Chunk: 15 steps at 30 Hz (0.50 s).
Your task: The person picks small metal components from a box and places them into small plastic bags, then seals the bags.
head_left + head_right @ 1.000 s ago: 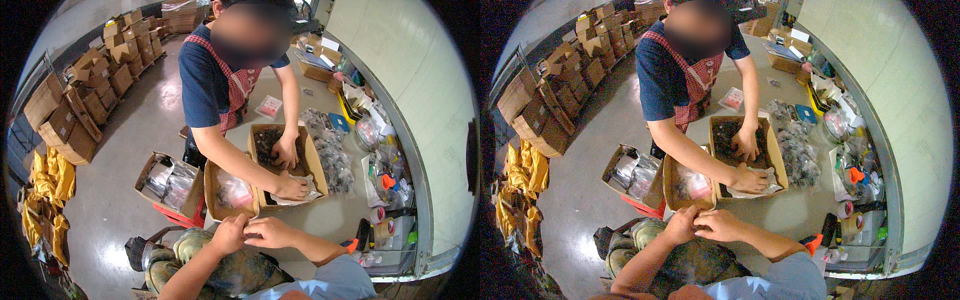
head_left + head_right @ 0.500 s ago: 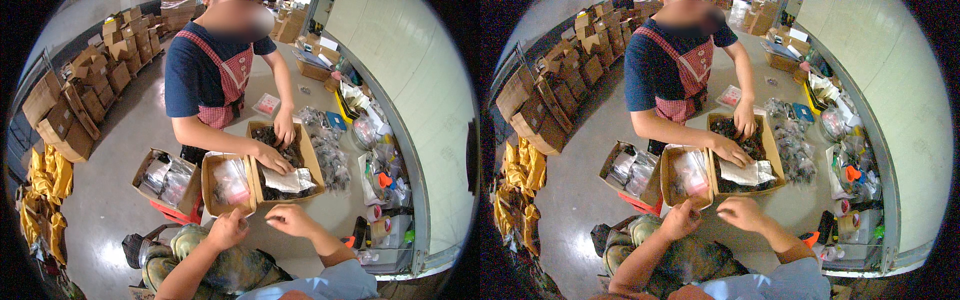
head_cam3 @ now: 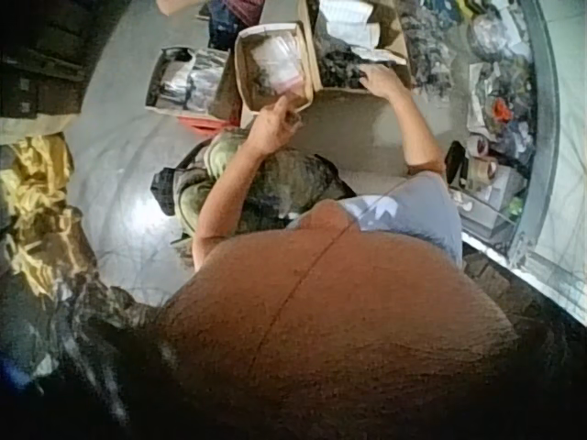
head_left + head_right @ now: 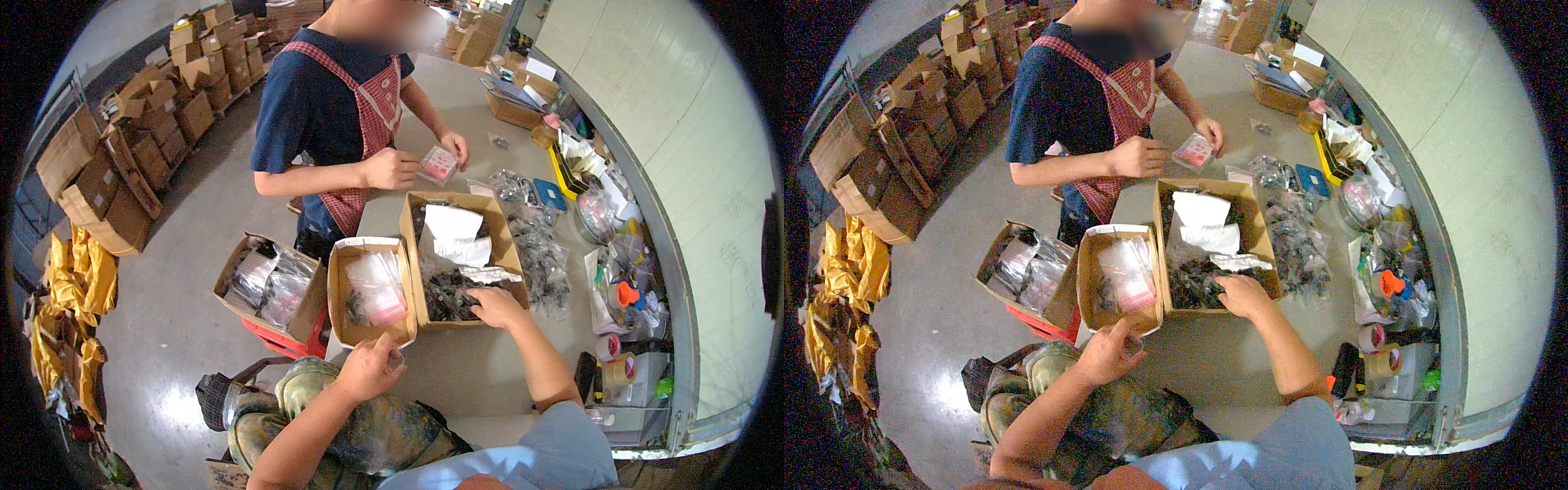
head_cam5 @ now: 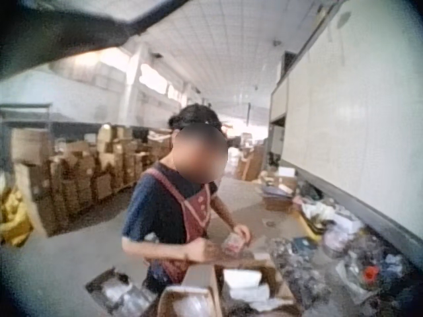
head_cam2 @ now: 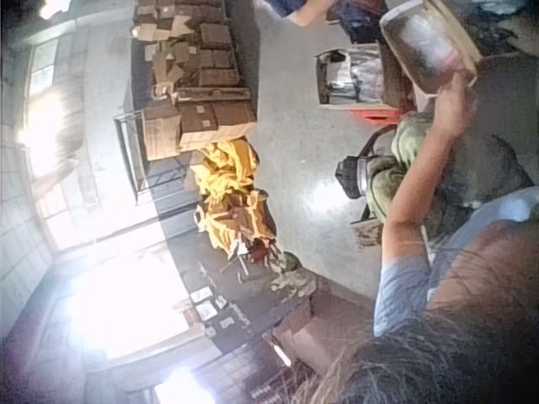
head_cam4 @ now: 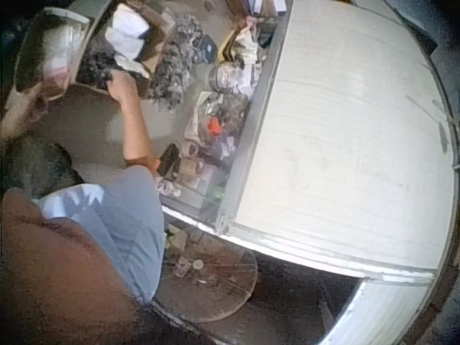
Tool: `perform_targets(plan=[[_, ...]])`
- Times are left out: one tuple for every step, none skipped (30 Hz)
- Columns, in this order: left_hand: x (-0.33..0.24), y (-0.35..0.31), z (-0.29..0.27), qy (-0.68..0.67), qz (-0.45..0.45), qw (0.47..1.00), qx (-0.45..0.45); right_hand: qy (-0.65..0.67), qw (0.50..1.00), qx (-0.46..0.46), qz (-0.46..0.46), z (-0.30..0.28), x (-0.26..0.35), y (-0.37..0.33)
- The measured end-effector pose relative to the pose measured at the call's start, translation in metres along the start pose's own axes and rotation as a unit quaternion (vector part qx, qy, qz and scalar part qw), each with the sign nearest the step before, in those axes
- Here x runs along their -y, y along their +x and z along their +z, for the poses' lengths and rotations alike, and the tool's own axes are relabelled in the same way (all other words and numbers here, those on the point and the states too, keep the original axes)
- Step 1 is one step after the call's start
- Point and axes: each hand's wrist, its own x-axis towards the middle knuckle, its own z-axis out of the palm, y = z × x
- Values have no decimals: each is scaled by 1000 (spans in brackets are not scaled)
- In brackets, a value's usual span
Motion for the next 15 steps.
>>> perform_targets(plan=[[-1,0,0,2,1,1000,-1,-10,1000,14,5,0,4,6],[-1,1,-1,5,2,1000,-2,-19,1000,15,3,4,3,11],[-1,1,-1,6,4,1000,-1,-27,999,19,-1,12,0,18],[-1,3,-1,6,9,1000,1,-37,999,20,-1,20,-5,24],[-1,5,-1,6,15,1000,3,-38,999,-16,-33,26,-15,28],[0,3,-1,3,8,1000,5,-11,1000,-6,-22,21,-8,28],[2,1,-1,0,2,1000,6,17,1000,4,-11,16,-3,28],[2,-1,-1,-3,-4,1000,8,44,999,14,0,10,3,27],[3,-1,0,0,-1,1000,2,46,998,-34,-11,7,5,23],[4,-1,0,4,2,1000,-4,48,995,-82,-23,6,5,18],[4,-1,0,8,4,1000,-10,49,990,-130,-35,5,4,14],[1,0,0,3,-6,1000,-2,135,979,-146,-36,3,-1,11],[-3,2,-2,-1,-17,1000,7,220,961,-161,-38,0,-7,7],[-5,3,-3,-5,-28,999,16,304,936,-175,-39,-2,-11,4],[-4,4,-2,-2,-17,1000,11,301,943,-141,8,-28,0,-4]])
